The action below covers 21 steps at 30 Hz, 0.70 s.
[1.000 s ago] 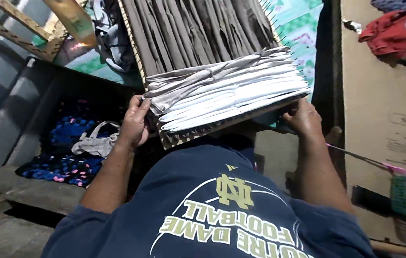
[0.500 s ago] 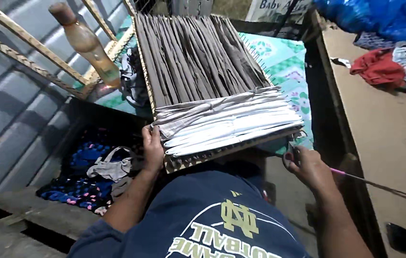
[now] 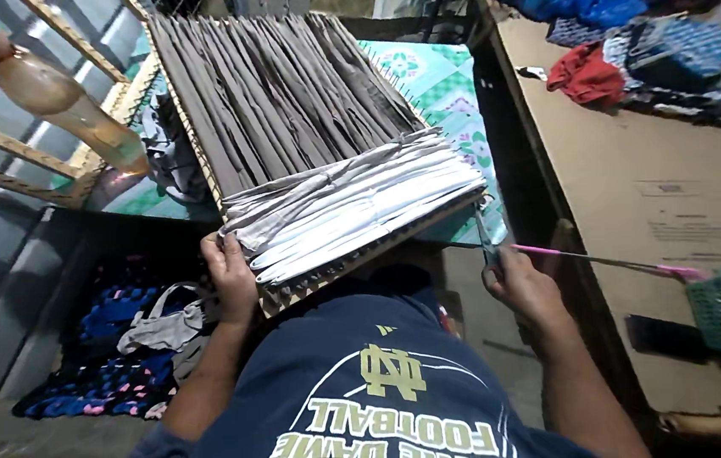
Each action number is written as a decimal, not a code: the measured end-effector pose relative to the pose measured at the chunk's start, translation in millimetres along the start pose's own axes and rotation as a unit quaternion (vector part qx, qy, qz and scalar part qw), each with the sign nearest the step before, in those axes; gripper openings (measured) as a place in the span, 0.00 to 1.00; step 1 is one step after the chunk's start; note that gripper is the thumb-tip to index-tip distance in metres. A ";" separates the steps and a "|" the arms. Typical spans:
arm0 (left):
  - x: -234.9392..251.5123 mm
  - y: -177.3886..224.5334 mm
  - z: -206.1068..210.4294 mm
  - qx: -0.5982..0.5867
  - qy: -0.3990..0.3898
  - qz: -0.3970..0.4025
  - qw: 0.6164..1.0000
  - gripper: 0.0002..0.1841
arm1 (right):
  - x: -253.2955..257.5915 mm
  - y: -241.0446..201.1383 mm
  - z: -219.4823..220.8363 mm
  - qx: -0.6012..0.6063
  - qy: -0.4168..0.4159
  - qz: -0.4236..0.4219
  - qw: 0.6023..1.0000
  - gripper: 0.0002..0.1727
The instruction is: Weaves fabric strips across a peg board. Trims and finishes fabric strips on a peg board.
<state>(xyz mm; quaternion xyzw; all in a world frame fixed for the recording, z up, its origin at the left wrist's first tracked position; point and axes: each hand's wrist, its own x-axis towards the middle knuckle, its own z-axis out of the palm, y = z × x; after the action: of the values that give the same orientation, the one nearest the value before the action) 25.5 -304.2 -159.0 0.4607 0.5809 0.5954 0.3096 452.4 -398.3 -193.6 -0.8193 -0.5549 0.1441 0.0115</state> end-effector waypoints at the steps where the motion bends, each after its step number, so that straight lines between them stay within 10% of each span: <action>1: 0.1 0.6 0.4 -0.003 -0.001 0.006 1.000 0.15 | -6.6 8.0 2.5 0.051 -0.016 0.023 0.998 0.34; 8: 0.6 0.8 -1.6 0.018 -0.003 0.014 1.000 0.15 | -27.5 38.3 33.7 0.589 0.044 0.065 0.805 0.30; 14: 2.5 4.3 -2.1 0.027 -0.013 0.016 0.999 0.15 | 16.3 -9.1 11.3 0.775 0.018 -0.009 0.632 0.25; 21: 4.0 4.8 -1.9 0.015 -0.015 0.019 1.000 0.14 | 61.9 -79.8 -0.6 0.734 0.089 0.192 0.645 0.13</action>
<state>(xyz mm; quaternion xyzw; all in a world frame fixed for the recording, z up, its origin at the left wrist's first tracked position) 23.0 -302.0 -153.3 0.4848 0.5760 0.5858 0.3000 401.5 -311.1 -192.6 -0.6393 -0.0937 0.4295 0.6309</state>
